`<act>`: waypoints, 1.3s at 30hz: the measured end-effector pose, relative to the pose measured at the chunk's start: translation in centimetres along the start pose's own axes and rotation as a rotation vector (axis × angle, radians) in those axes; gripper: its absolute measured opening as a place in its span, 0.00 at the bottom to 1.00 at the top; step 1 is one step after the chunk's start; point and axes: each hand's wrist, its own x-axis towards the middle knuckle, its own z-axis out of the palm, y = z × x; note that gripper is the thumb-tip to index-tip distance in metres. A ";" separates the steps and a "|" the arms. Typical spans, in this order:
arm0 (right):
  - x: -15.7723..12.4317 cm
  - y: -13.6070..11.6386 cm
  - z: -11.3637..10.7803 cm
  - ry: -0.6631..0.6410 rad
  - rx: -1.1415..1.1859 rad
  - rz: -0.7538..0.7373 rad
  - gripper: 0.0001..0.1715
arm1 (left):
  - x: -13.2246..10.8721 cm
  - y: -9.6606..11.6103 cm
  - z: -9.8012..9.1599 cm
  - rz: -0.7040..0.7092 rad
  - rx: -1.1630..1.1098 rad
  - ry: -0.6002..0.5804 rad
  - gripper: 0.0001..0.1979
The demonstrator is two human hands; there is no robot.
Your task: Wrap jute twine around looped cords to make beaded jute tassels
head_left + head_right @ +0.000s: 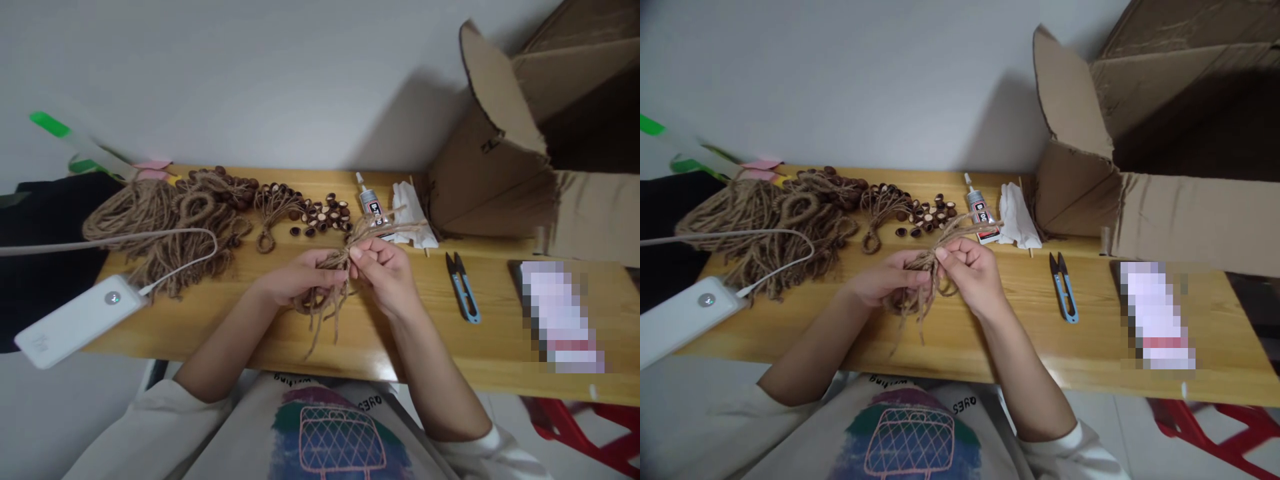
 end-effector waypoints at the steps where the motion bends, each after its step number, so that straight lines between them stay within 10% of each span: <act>1: 0.0 0.1 0.0 0.008 -0.002 -0.003 0.21 | 0.1 0.0 -0.1 0.010 0.028 0.018 0.19; 9: 0.3 0.7 0.2 0.110 -0.109 -0.020 0.25 | -0.3 0.1 0.6 0.367 0.724 0.521 0.14; 14: 0.4 1.0 0.3 0.123 -0.137 0.006 0.26 | -0.2 -0.5 1.4 0.475 1.015 0.537 0.12; 34: -0.2 -0.1 -0.1 -0.021 -0.194 -0.160 0.23 | 1.0 -1.7 -0.5 0.408 0.232 0.577 0.12; 39: -0.1 -0.1 0.0 0.138 -0.203 -0.221 0.13 | 0.9 -1.6 -0.4 0.355 -0.048 0.470 0.15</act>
